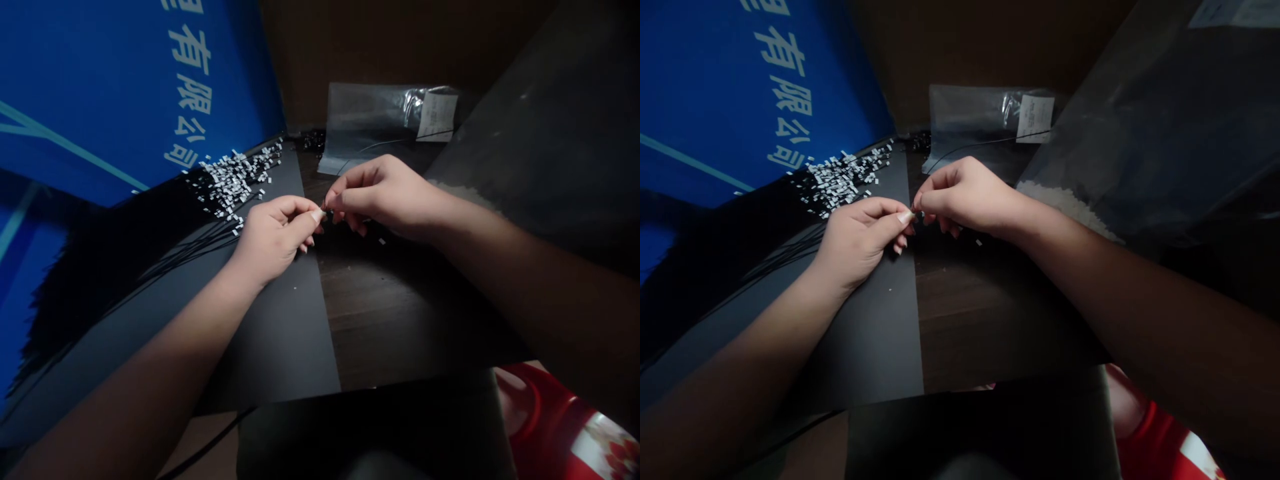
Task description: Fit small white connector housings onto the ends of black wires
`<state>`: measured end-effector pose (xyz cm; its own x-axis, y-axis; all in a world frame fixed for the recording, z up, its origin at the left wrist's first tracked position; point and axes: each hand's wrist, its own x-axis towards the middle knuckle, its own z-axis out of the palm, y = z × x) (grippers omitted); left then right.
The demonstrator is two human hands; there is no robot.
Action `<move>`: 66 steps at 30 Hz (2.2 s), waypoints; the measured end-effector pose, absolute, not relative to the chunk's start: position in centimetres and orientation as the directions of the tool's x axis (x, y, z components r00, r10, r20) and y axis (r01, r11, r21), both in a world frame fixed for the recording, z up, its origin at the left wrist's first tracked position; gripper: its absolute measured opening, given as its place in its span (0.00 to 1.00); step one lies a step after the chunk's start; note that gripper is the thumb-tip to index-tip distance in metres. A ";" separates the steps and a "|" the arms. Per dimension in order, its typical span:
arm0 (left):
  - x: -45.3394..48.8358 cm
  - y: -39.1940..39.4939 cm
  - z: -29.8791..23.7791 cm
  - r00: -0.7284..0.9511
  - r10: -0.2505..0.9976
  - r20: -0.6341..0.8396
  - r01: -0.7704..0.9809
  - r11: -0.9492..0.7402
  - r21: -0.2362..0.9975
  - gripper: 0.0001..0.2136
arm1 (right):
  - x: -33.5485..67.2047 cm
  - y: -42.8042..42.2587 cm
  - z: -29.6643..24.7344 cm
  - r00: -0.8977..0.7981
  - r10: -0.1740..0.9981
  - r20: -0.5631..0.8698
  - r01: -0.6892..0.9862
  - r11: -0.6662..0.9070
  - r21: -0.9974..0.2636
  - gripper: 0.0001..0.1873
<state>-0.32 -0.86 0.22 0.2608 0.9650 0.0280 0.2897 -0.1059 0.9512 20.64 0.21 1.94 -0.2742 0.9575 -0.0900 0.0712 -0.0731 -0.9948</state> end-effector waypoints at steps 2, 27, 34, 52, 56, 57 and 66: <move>-0.4 -0.8 0.1 0.260 0.965 0.032 0.304 -0.113 0.946 0.07 | 20.7 0.2 1.9 -0.276 0.957 -0.094 0.077 -0.075 -0.994 0.08; -0.2 -0.9 0.3 0.276 0.959 0.059 0.356 -0.159 0.921 0.06 | 20.4 0.2 1.5 -0.245 0.962 -0.118 0.078 -0.102 -0.992 0.10; -0.2 -0.9 0.4 0.259 0.963 0.075 0.359 -0.168 0.918 0.06 | 20.5 0.2 1.3 -0.262 0.959 -0.108 0.056 -0.097 -0.994 0.08; -0.3 -0.9 0.4 0.304 0.951 0.055 0.327 -0.158 0.932 0.07 | 21.1 0.7 1.2 -0.313 0.949 -0.035 0.071 -0.013 -0.997 0.09; -0.3 -0.9 0.4 0.316 0.947 0.059 0.315 -0.164 0.935 0.05 | 20.9 0.6 1.1 -0.313 0.948 -0.047 0.054 -0.032 -0.998 0.09; -0.3 -0.9 0.4 0.314 0.948 0.059 0.315 -0.162 0.935 0.05 | 20.9 0.5 1.1 -0.316 0.947 -0.054 0.054 -0.039 -0.998 0.08; -0.3 -0.9 0.3 0.293 0.955 0.050 0.315 -0.146 0.938 0.07 | 20.4 0.3 1.2 -0.296 0.951 -0.095 0.094 -0.070 -0.993 0.09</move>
<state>-0.25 -0.87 0.30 0.2930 0.9548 0.0500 0.3152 -0.1458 0.9378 20.40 0.27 1.21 -0.2960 0.9505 -0.0947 0.0941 -0.0696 -0.9931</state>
